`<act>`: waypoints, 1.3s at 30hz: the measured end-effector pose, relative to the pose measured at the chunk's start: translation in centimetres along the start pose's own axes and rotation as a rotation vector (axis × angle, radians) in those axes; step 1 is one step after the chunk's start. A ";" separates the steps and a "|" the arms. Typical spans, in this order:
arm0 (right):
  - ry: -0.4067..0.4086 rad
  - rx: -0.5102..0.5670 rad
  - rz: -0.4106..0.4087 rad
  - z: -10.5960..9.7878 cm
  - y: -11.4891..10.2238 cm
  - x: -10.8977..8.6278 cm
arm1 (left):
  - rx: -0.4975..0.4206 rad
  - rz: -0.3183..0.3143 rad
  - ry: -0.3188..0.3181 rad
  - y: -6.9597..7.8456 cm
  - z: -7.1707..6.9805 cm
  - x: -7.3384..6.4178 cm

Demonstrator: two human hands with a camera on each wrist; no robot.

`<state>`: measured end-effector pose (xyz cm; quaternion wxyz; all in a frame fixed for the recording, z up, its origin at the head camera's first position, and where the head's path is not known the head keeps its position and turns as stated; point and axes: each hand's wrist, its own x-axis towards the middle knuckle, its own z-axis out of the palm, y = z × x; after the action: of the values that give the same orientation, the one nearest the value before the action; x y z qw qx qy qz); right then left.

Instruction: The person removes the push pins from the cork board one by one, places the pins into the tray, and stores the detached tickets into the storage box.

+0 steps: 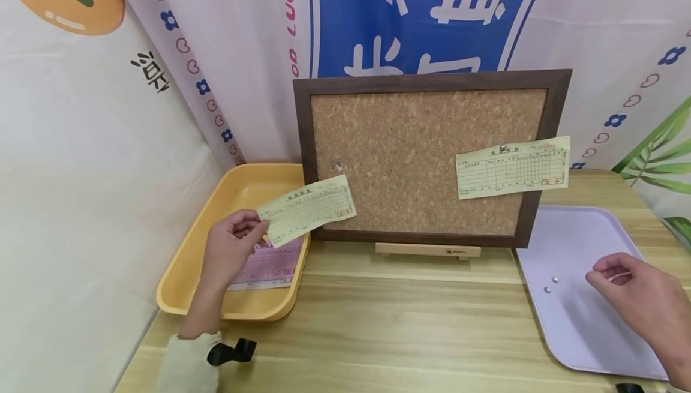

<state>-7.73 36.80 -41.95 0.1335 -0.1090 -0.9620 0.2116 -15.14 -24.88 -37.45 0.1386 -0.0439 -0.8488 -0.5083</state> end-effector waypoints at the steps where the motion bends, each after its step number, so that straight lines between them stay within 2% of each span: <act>1: -0.003 0.002 -0.004 0.0 0.1 0.0 | 0.014 -0.003 0.005 -0.3 -0.3 0.1; 5: -0.003 -0.004 -0.015 0.0 0.5 0.1 | 0.063 -0.020 0.016 -1.5 -1.2 0.8; 13: 0.000 -0.005 -0.046 0.3 0.8 0.3 | 0.105 -0.063 0.012 -3.6 -3.0 1.6; 22: -0.018 -0.004 -0.050 0.3 0.8 0.5 | 0.254 -0.105 0.023 -4.9 -4.1 1.6; 27: -0.023 -0.009 -0.059 0.3 0.6 0.6 | 0.318 -0.088 0.023 -5.0 -4.4 1.5; 32: -0.062 -0.039 -0.016 0.2 0.2 1.1 | 0.354 -0.062 0.033 -4.8 -4.2 1.5; 39: -0.067 -0.041 -0.001 0.1 -0.4 1.4 | 0.446 0.039 0.109 -3.7 -3.4 1.2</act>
<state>-9.12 36.75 -41.53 0.0989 -0.1040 -0.9701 0.1955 -16.42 -29.67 -38.73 0.2002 -0.0012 -0.9304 -0.3071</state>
